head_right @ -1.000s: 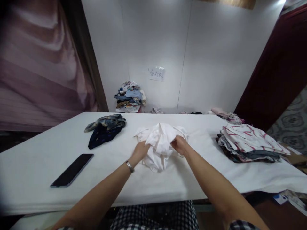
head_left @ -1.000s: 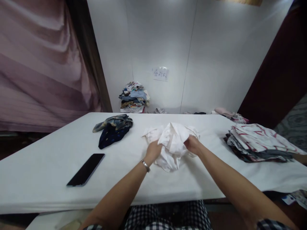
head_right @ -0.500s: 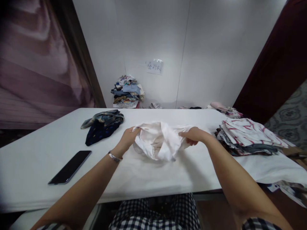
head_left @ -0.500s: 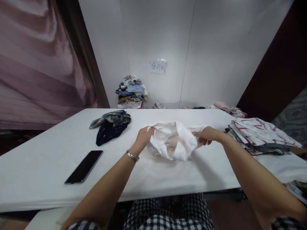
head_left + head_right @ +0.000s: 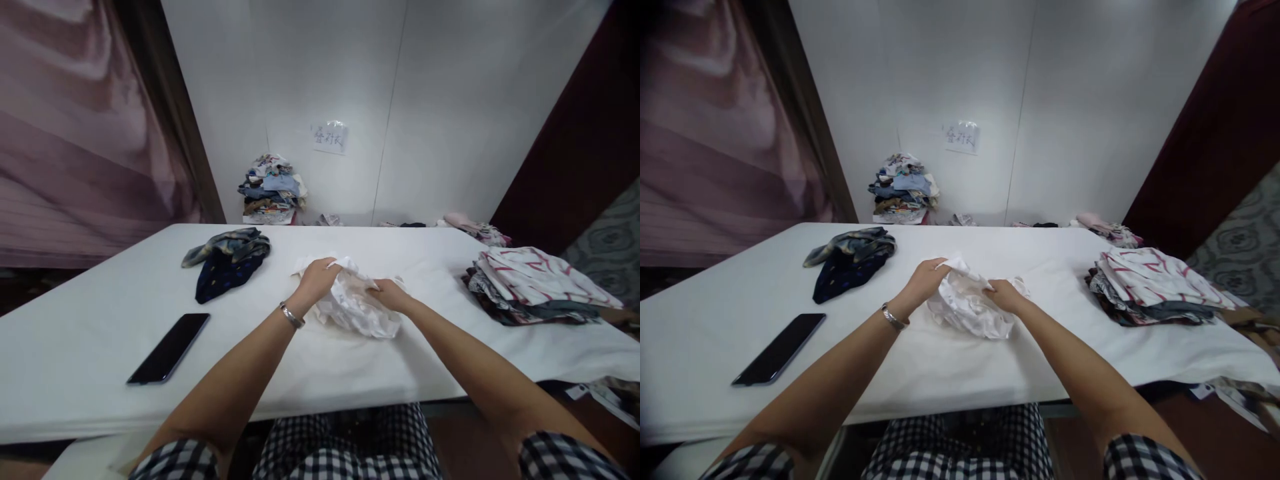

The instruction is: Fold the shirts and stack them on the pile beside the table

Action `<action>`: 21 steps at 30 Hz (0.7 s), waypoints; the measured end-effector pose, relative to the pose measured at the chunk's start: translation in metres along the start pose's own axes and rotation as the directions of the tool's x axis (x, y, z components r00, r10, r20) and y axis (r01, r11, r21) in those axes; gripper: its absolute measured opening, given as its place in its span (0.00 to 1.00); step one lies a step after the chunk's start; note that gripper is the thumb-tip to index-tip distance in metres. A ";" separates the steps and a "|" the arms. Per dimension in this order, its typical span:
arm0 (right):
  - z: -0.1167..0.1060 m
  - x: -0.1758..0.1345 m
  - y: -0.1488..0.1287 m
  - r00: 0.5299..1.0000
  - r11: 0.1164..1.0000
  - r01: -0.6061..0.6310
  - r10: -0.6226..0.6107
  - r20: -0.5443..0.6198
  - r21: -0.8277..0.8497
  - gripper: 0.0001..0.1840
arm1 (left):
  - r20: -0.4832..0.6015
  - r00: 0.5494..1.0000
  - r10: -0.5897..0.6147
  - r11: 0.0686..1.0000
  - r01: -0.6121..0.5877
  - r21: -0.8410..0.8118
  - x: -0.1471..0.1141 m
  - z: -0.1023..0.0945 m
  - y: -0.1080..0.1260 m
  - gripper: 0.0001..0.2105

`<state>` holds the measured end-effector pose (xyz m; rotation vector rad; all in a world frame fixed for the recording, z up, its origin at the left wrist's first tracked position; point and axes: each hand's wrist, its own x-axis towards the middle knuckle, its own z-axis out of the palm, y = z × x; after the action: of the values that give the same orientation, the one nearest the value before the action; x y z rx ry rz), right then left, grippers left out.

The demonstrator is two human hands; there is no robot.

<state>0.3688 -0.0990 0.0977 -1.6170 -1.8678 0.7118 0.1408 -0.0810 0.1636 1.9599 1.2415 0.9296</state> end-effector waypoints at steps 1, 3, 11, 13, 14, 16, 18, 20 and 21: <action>-0.002 0.003 0.006 0.998 0.999 -0.036 0.038 -0.043 0.037 0.15 | 0.028 1.000 -0.002 1.000 0.002 -0.002 -0.001 -0.001 -0.005 0.16; -0.019 0.007 0.013 0.980 0.992 -0.056 0.076 -0.185 0.111 0.13 | 0.109 0.994 -0.031 1.000 0.030 0.008 -0.010 0.002 -0.020 0.24; -0.111 0.009 -0.040 0.864 0.989 0.031 0.047 -0.501 0.146 0.21 | 0.255 0.967 0.015 0.999 -0.025 0.039 -0.071 0.067 -0.066 0.39; -0.118 0.008 -0.054 0.865 0.990 -0.017 0.083 -0.494 0.138 0.22 | 0.204 0.977 0.063 0.987 -0.091 0.131 -0.076 0.080 -0.068 0.37; -0.121 0.008 -0.058 0.865 0.991 -0.025 0.088 -0.494 0.133 0.22 | 0.187 0.980 0.067 0.977 -0.103 0.186 -0.076 0.084 -0.068 0.34; -0.126 0.008 -0.061 0.860 0.991 -0.009 0.074 -0.504 0.130 0.19 | 0.180 0.982 0.054 0.958 -0.102 0.266 -0.072 0.084 -0.070 0.22; -0.133 0.007 -0.057 0.862 0.994 0.002 0.053 -0.504 0.107 0.15 | 0.158 0.987 0.028 0.951 -0.074 0.299 -0.060 0.068 -0.073 0.14; -0.140 0.002 -0.051 0.880 0.998 -0.040 0.061 -0.471 0.055 0.13 | 0.049 0.999 0.007 0.939 -0.023 0.343 -0.041 0.034 -0.071 0.15; -0.143 -0.002 -0.049 0.900 0.997 -0.069 0.077 -0.429 0.034 0.13 | -0.055 0.999 0.000 0.915 0.022 0.402 -0.029 0.011 -0.067 0.16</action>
<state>0.4368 -0.1030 0.2321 -1.6774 -1.4826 0.3564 0.1089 -0.0856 0.0970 2.2489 1.5737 0.7679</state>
